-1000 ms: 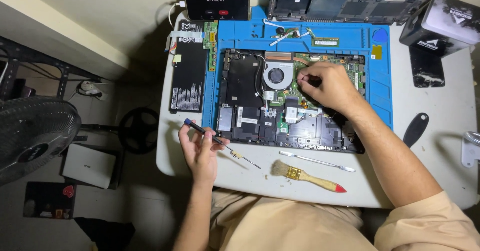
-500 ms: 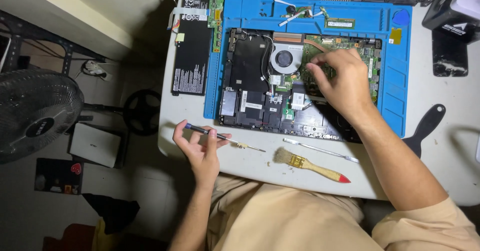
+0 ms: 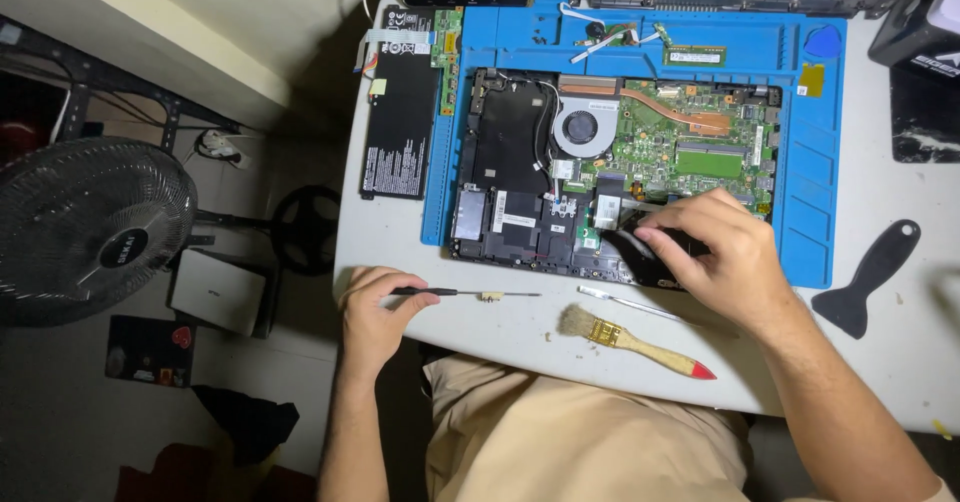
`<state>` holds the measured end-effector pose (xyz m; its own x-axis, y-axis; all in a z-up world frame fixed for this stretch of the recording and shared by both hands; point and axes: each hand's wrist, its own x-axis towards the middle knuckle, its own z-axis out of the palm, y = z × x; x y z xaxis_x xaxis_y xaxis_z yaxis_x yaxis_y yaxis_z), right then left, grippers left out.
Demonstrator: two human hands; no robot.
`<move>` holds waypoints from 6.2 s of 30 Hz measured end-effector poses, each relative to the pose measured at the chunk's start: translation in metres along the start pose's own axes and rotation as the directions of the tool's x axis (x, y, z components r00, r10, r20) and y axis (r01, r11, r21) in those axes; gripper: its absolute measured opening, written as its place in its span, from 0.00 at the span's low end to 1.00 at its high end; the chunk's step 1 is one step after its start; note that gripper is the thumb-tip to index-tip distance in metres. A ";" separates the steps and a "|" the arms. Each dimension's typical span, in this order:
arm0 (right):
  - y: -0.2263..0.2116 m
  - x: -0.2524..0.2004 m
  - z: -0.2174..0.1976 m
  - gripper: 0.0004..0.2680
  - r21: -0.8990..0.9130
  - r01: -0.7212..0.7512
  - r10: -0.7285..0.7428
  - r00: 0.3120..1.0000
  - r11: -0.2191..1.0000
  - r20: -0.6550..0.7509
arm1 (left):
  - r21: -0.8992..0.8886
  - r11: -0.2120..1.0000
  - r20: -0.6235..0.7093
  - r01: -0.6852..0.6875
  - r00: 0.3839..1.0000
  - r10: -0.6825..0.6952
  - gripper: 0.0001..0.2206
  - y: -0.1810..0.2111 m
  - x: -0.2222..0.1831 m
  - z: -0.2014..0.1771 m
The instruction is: Completing the reassembly of a laptop by installing the cooling fan and connecting internal ribbon cables and screws.
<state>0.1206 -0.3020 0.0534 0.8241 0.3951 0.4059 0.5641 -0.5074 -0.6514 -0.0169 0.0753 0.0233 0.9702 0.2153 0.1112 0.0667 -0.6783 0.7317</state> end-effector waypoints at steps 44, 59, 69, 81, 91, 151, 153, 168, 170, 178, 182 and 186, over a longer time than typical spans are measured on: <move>0.028 0.106 0.105 0.14 -0.239 -0.227 0.285 0.926 0.944 0.249 | 0.024 0.894 0.162 -0.448 0.884 0.439 0.02 0.065 0.254 0.098; -0.019 0.107 0.086 0.09 -0.271 -0.217 0.273 0.944 0.938 0.188 | 0.063 0.994 0.286 -0.094 0.956 0.072 0.05 0.066 0.276 0.106; -0.018 0.093 0.077 0.05 -0.304 -0.263 0.345 0.902 0.916 0.260 | 0.113 0.993 0.325 -0.013 0.945 -0.024 0.06 0.077 0.283 0.105; -0.012 0.086 0.069 0.15 -0.301 -0.124 0.210 0.938 0.945 0.274 | -0.045 0.951 0.320 -0.305 0.898 0.303 0.06 0.082 0.274 0.111; 0.003 0.091 0.065 0.14 -0.265 -0.160 0.223 0.948 0.951 0.226 | -0.029 0.715 0.405 -0.698 0.646 0.647 0.10 0.061 0.254 0.100; -0.015 0.081 0.077 0.10 -0.190 -0.167 0.210 0.950 0.967 0.231 | -0.011 0.648 0.320 -0.761 0.612 0.723 0.07 0.061 0.241 0.096; -0.014 0.080 0.081 0.10 -0.169 -0.180 0.216 0.950 0.969 0.224 | -0.026 0.656 0.338 -0.754 0.611 0.716 0.08 0.064 0.241 0.092; 0.018 0.071 0.070 0.07 -0.239 -0.123 0.172 0.965 0.963 0.196 | -0.037 0.636 0.382 -0.770 0.577 0.722 0.03 0.076 0.227 0.081; 0.020 0.071 0.073 0.06 -0.236 -0.102 0.150 0.969 0.966 0.197 | -0.069 0.617 0.367 -0.784 0.555 0.747 0.03 0.077 0.227 0.084; 0.016 0.067 0.052 0.04 -0.133 -0.110 0.134 0.973 0.985 0.188 | -0.239 0.655 0.371 -0.717 0.556 0.744 0.04 0.093 0.194 0.086; 0.017 0.054 0.027 0.03 -0.100 -0.172 0.183 0.977 0.980 0.107 | -0.222 0.674 0.370 -0.705 0.578 0.727 0.03 0.090 0.191 0.098; 0.013 0.040 0.009 0.03 -0.130 -0.199 0.210 0.975 0.971 0.071 | -0.234 0.656 0.400 -0.718 0.543 0.738 0.04 0.099 0.194 0.109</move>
<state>0.1604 -0.2859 0.0555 0.9182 0.3335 0.2136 0.3903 -0.6709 -0.6305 0.2030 -0.0270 0.0441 0.6697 -0.6647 0.3310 -0.7072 -0.4350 0.5574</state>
